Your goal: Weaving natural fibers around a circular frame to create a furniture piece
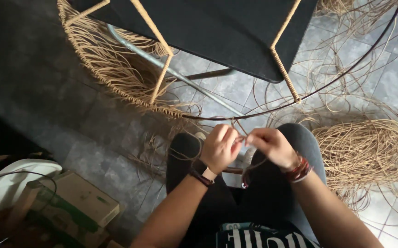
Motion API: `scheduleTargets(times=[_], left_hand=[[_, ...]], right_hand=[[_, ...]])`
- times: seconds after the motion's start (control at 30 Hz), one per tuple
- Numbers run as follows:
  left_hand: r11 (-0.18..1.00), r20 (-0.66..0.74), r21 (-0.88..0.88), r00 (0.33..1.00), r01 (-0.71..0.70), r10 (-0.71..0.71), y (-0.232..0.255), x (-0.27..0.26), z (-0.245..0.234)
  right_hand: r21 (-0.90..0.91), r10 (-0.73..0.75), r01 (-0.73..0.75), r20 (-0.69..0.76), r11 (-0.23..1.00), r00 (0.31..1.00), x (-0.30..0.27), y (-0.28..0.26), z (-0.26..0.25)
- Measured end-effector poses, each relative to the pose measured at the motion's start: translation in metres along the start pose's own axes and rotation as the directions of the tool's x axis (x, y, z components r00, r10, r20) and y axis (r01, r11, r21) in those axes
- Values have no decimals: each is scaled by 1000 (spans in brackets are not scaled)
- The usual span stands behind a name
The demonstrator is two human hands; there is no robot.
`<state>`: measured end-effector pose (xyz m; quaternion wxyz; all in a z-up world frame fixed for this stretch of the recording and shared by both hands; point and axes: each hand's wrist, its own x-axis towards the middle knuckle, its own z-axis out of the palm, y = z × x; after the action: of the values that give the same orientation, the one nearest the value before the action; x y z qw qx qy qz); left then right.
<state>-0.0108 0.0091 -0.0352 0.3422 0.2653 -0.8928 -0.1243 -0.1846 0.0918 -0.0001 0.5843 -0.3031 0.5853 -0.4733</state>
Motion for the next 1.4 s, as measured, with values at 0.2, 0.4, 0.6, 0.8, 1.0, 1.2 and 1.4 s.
scheduleTargets(times=[0.2,0.4,0.6,0.8,1.0,1.2,1.4], left_hand=[[983,-94,-182,995,-30,13,18,-10,-24],[342,637,-599,690,724,-345,10,-38,-16],[662,486,-497,811,562,-324,-2,-2,-14],[546,854,-488,244,682,459,-10,-5,13],[279,787,-596,480,753,387,6,-20,16],[-222,724,-671,690,707,10,4,-23,22],[-31,789,-520,494,854,365,14,28,-26]], right_hand=[[-516,-503,382,-112,766,857,-2,25,7],[-508,-502,346,-206,788,840,5,51,13],[-275,-435,368,-246,888,866,5,61,5],[-301,-445,366,-259,880,857,6,59,-5],[-228,-381,335,-198,914,903,2,48,-9],[-79,-308,298,-256,951,916,-5,53,1],[30,-227,248,-302,968,926,0,56,1]])
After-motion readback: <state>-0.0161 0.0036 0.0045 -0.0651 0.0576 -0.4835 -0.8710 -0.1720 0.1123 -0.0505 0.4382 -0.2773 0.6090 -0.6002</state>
